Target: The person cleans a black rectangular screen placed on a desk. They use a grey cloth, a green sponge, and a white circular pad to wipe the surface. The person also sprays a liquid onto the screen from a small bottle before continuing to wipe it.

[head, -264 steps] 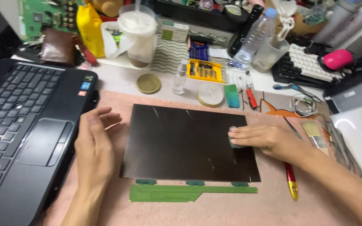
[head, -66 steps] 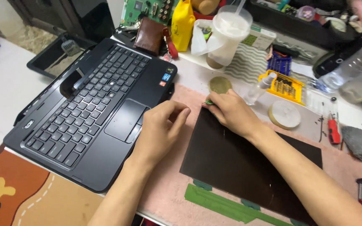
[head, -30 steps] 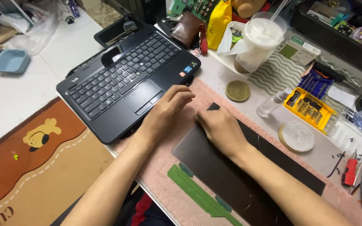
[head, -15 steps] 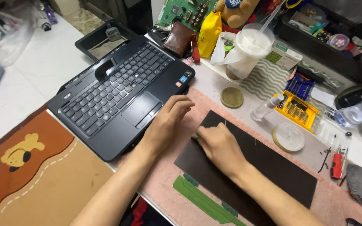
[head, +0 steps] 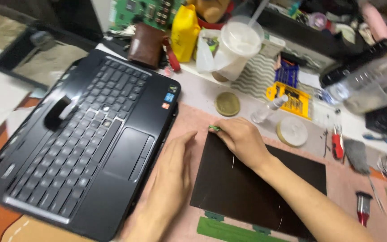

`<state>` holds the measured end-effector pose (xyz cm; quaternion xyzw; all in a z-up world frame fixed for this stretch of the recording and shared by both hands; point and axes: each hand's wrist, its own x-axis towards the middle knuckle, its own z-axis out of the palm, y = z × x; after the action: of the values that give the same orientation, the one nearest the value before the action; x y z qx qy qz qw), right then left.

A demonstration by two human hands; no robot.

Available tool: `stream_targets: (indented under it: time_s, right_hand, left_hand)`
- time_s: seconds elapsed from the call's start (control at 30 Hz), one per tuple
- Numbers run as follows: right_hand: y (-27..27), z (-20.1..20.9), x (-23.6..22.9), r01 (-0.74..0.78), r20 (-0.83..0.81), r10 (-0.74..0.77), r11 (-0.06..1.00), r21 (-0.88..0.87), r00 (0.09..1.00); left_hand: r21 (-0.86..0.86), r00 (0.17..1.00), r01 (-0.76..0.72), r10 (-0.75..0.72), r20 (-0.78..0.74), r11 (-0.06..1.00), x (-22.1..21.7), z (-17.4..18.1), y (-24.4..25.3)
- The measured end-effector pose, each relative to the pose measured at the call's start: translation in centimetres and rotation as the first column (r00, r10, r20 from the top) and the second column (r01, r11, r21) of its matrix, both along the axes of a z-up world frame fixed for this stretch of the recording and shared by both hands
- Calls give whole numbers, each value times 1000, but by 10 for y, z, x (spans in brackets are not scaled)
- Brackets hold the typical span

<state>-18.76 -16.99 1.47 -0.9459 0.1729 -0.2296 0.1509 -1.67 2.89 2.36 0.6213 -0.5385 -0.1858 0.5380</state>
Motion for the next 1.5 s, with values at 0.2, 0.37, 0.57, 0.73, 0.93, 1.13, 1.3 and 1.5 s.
stream_targets:
  time_s: [0.2, 0.37, 0.57, 0.73, 0.93, 1.13, 1.3, 1.5]
  right_hand:
    - [47, 13, -11, -191, -128, 185, 981, -33, 974]
    - [1, -3, -8, 72, -120, -86, 991, -114, 989]
    - [9, 2, -7, 28, -93, -33, 998, -54, 995]
    - [-3, -2, -9, 42, -130, -68, 980, -192, 989]
    - [0, 1, -7, -1, -140, -26, 981, -194, 990]
    - [57, 5, -4, -163, -94, 154, 981, -105, 984]
    - [120, 18, -14, -382, -104, 374, 922, -62, 921]
    - [124, 20, -15, -418, -67, 413, 904, -88, 908]
  left_hand:
    - [82, 999, -5, 0, 53, 997, -7, -14, 12]
    - [138, 997, 63, -67, 25, 988, -5, -23, 14]
    - [121, 991, 94, -104, 85, 988, 1, -23, 12]
    - [156, 987, 119, -134, 89, 981, 5, -15, 13]
    - [103, 992, 79, -88, 88, 991, 5, -12, 15]
    - [47, 989, 124, -127, 81, 991, 6, -23, 19]
    - [-9, 981, 78, -75, 178, 997, 3, -30, 15]
    - [19, 977, 10, -14, 212, 1000, -1, -17, 14]
